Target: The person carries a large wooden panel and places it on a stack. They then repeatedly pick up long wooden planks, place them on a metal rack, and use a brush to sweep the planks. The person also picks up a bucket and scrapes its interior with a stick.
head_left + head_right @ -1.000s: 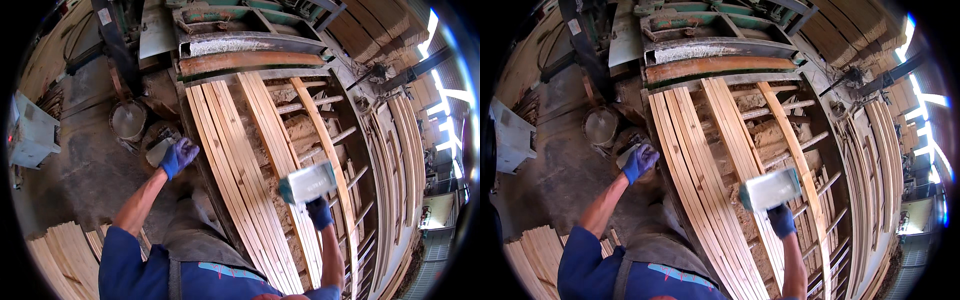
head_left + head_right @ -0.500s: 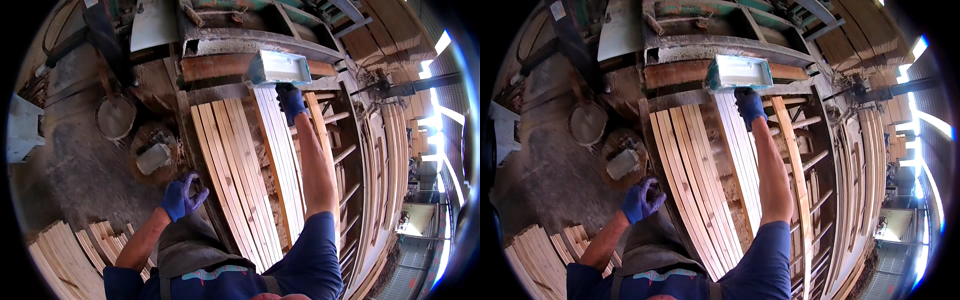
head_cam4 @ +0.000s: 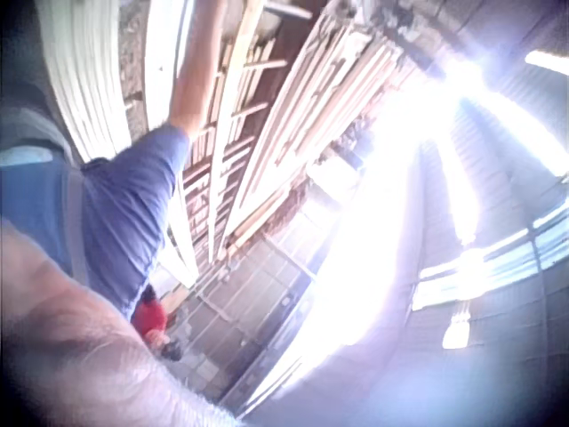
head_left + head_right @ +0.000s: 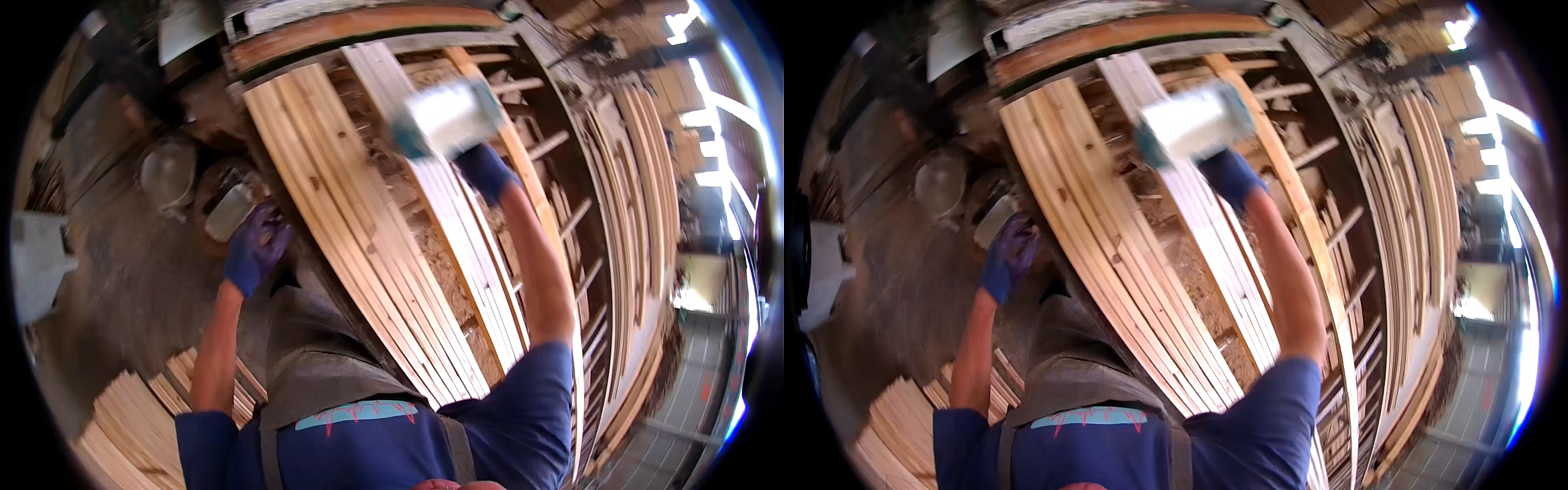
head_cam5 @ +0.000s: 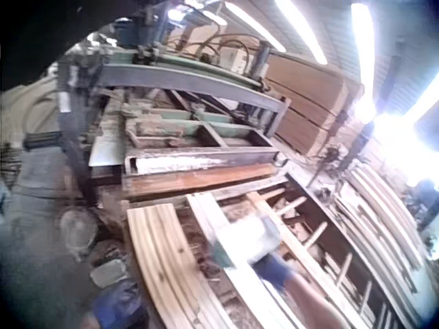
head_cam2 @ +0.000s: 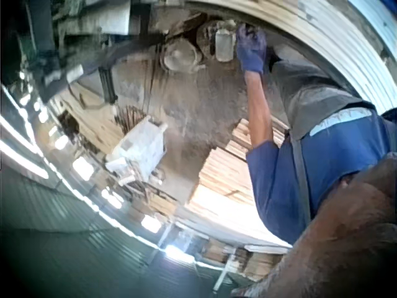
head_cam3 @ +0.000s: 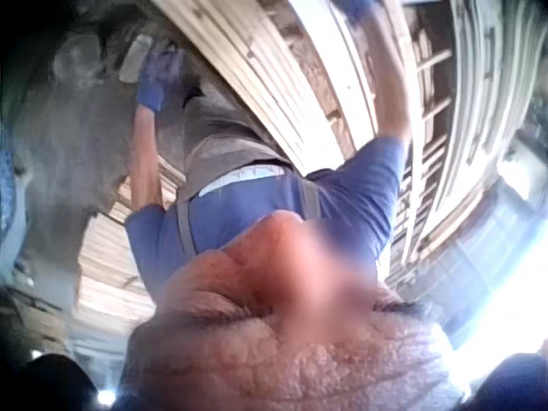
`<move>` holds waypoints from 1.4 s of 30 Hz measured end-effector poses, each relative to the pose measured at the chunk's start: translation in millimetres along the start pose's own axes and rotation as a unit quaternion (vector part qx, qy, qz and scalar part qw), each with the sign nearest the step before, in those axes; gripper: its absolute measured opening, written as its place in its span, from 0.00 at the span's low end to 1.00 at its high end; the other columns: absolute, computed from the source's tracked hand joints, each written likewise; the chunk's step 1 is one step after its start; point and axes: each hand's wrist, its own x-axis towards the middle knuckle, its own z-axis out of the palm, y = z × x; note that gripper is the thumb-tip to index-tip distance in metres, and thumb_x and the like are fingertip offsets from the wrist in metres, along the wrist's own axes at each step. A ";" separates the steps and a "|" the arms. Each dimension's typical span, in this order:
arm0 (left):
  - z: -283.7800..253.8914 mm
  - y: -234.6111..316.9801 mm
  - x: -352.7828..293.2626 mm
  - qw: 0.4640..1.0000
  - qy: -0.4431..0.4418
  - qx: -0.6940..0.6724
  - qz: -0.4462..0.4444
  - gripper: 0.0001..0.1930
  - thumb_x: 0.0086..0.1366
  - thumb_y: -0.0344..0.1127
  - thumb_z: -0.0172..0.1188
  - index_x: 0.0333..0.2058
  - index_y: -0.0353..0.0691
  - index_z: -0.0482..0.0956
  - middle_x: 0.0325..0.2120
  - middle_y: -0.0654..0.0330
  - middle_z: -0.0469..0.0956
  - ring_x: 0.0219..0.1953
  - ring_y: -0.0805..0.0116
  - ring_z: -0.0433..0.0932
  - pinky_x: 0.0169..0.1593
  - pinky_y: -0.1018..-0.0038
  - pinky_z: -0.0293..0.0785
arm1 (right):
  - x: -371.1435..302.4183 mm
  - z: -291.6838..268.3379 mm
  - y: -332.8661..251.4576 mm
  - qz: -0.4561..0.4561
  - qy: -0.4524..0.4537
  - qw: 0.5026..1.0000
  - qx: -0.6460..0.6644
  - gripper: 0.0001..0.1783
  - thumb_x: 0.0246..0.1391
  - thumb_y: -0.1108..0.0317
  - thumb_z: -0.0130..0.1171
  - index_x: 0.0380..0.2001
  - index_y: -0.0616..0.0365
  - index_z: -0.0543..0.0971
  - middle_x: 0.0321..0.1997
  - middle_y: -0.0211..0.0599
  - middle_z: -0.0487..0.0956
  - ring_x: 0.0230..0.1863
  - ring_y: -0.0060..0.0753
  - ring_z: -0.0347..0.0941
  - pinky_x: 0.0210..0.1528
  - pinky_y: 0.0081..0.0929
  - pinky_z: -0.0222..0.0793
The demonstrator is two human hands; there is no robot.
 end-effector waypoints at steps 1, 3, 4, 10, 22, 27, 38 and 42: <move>-5.0 -11.9 -13.1 0.999 0.002 0.040 -0.031 0.21 0.59 0.33 0.62 0.50 0.34 0.70 0.38 0.52 0.78 0.39 0.65 0.79 0.41 0.72 0.76 | -39.0 -7.7 -40.0 0.097 -0.059 0.994 -0.013 0.15 0.57 0.67 0.53 0.45 0.62 0.75 0.46 0.44 0.79 0.49 0.35 0.72 0.54 0.33 0.65; 1.6 -8.4 -16.8 0.996 -0.022 0.079 -0.030 0.22 0.59 0.33 0.62 0.50 0.33 0.70 0.41 0.52 0.77 0.39 0.67 0.78 0.42 0.72 0.75 | -160.9 -11.5 10.3 0.066 -0.005 0.988 0.137 0.18 0.57 0.73 0.51 0.52 0.60 0.71 0.54 0.40 0.73 0.54 0.31 0.67 0.58 0.31 0.61; 5.6 -1.6 -19.4 0.995 -0.024 0.093 -0.027 0.22 0.59 0.34 0.63 0.50 0.33 0.70 0.41 0.52 0.77 0.39 0.67 0.79 0.41 0.72 0.76 | -225.3 -12.9 17.1 0.137 0.005 0.979 0.148 0.22 0.58 0.73 0.51 0.56 0.61 0.67 0.55 0.40 0.71 0.54 0.31 0.66 0.58 0.29 0.61; 15.2 -2.4 -25.4 0.990 0.007 0.124 -0.066 0.32 0.57 0.51 0.61 0.52 0.31 0.69 0.44 0.40 0.76 0.44 0.49 0.77 0.48 0.63 0.73 | -505.8 -2.1 22.7 0.376 0.057 0.915 0.131 0.17 0.55 0.66 0.52 0.46 0.61 0.73 0.37 0.40 0.75 0.36 0.29 0.70 0.37 0.28 0.66; 12.9 -42.1 -29.3 0.987 0.036 0.128 0.087 0.24 0.57 0.38 0.61 0.51 0.36 0.71 0.40 0.46 0.78 0.41 0.55 0.79 0.43 0.66 0.75 | -422.9 7.5 -145.9 0.380 0.118 0.884 0.245 0.10 0.51 0.67 0.60 0.35 0.60 0.78 0.21 0.26 0.76 0.18 0.14 0.66 0.19 0.17 0.62; 7.6 -21.8 -40.7 0.994 0.042 0.063 0.079 0.26 0.58 0.38 0.61 0.53 0.33 0.69 0.48 0.44 0.74 0.48 0.52 0.76 0.51 0.67 0.72 | -195.2 63.5 -139.4 0.038 0.056 0.997 0.035 0.21 0.54 0.60 0.57 0.48 0.62 0.73 0.44 0.56 0.78 0.52 0.54 0.72 0.50 0.41 0.69; -15.6 -20.0 -40.1 0.998 0.040 -0.025 0.053 0.25 0.56 0.40 0.63 0.51 0.34 0.72 0.47 0.45 0.75 0.49 0.49 0.74 0.52 0.64 0.72 | 162.8 106.5 -258.3 0.154 0.020 0.972 0.178 0.17 0.56 0.52 0.54 0.25 0.56 0.76 0.12 0.27 0.69 0.10 0.22 0.63 0.13 0.27 0.62; -32.3 -28.5 -10.0 0.995 0.085 0.032 0.038 0.27 0.56 0.40 0.63 0.52 0.35 0.70 0.48 0.45 0.74 0.50 0.49 0.73 0.54 0.63 0.70 | 95.8 101.2 -199.2 -0.090 -0.003 0.978 -0.190 0.12 0.58 0.60 0.49 0.31 0.56 0.76 0.22 0.46 0.77 0.20 0.45 0.74 0.21 0.38 0.70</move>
